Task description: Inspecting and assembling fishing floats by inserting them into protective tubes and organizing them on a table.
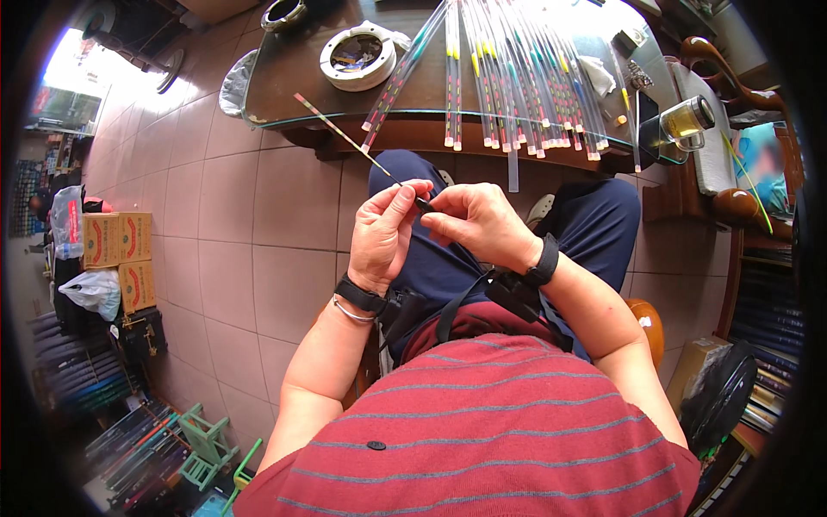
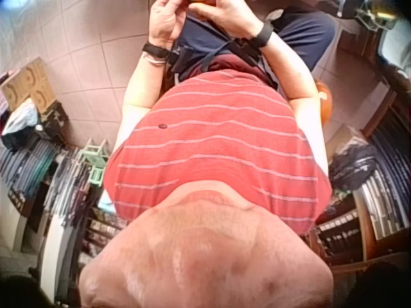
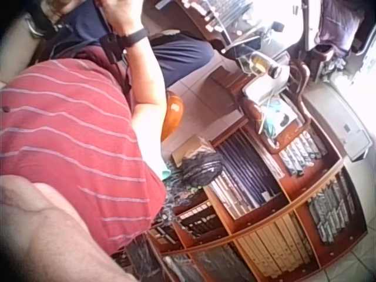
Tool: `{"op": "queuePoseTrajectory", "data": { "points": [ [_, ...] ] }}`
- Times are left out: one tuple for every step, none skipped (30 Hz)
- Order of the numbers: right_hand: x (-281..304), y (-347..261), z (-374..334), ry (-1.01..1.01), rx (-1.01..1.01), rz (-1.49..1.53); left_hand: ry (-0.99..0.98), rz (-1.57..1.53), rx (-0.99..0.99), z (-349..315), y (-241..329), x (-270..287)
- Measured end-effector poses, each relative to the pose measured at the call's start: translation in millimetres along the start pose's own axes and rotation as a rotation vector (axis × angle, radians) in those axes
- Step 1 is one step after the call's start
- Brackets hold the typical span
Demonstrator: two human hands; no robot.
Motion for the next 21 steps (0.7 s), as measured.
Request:
{"op": "queuePoseTrajectory", "data": {
  "points": [
    [1.3, 1.9, -0.4, 0.001, 0.001, 0.0, -0.001, 0.0, 0.0, 0.1, -2.3, 1.4],
    [6.7, -8.3, -1.7, 0.057, 0.136, -0.221, 0.051, 0.02, 0.002, -0.1, -4.7, 7.3],
    [9.2, -19.3, -4.4, 0.116, 0.273, -0.441, 0.102, 0.04, 0.004, 0.2, -7.0, 12.5],
    [9.5, -17.8, -4.6, 0.119, 0.277, -0.442, 0.098, 0.043, 0.002, 0.0, -9.0, 12.3],
    [6.7, -18.9, -6.5, 0.128, 0.301, -0.566, 0.131, 0.09, -0.024, -1.7, -8.5, 15.7],
    [4.7, -20.2, -7.7, 0.141, 0.324, -0.694, 0.159, 0.137, -0.05, -1.6, -8.5, 18.1],
    [4.8, -22.1, -9.9, 0.153, 0.346, -0.655, 0.22, 0.174, -0.056, -2.6, -10.8, 22.4],
    [6.8, -18.4, -8.9, 0.13, 0.282, -0.59, 0.245, 0.186, -0.07, -3.0, -12.6, 22.3],
    [8.7, -13.5, -8.4, 0.111, 0.236, -0.509, 0.23, 0.208, -0.068, -2.5, -13.3, 20.6],
    [10.3, -7.7, -7.7, 0.091, 0.19, -0.428, 0.215, 0.23, -0.066, -0.9, -13.5, 18.6],
    [12.3, -8.4, -8.3, 0.097, 0.198, -0.429, 0.208, 0.233, -0.072, 0.5, -12.9, 16.7],
    [16.7, -2.6, -9.2, 0.101, 0.15, -0.296, 0.165, 0.198, -0.037, 1.5, -12.7, 3.1],
    [20.8, 4.0, -9.4, 0.104, 0.102, -0.164, 0.121, 0.162, 0.0, 2.6, -14.8, -7.1],
    [23.8, 7.0, -9.0, 0.11, 0.106, -0.165, 0.115, 0.164, -0.001, 3.2, -15.2, -9.3],
    [24.0, 16.2, -7.9, 0.084, 0.056, -0.096, 0.094, 0.149, 0.032, 2.7, -19.2, -12.1],
    [24.0, 23.4, -7.8, 0.057, 0.005, -0.027, 0.073, 0.133, 0.067, 2.5, -23.6, -14.3],
    [26.8, 23.1, -9.0, 0.063, 0.007, -0.027, 0.087, 0.127, 0.088, 3.2, -27.0, -9.8],
    [29.5, 15.6, -10.2, 0.079, 0.063, -0.124, 0.084, 0.128, 0.087, 3.9, -28.4, -9.4],
    [31.7, 8.0, -11.9, 0.095, 0.119, -0.22, 0.131, 0.151, 0.077, 4.0, -28.5, -5.0],
    [33.6, 5.0, -13.5, 0.097, 0.12, -0.221, 0.178, 0.175, 0.068, 4.1, -28.8, -1.4],
    [35.7, -3.9, -15.7, 0.13, 0.162, -0.392, 0.209, 0.174, 0.059, 6.0, -28.3, -2.0]
  ]
}}
Point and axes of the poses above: each hand's wrist, its own z-axis towards the middle knuckle, its own x-axis out of the back of the hand, y = z × x, the point moved 10 cm from there along z, towards the middle knuckle
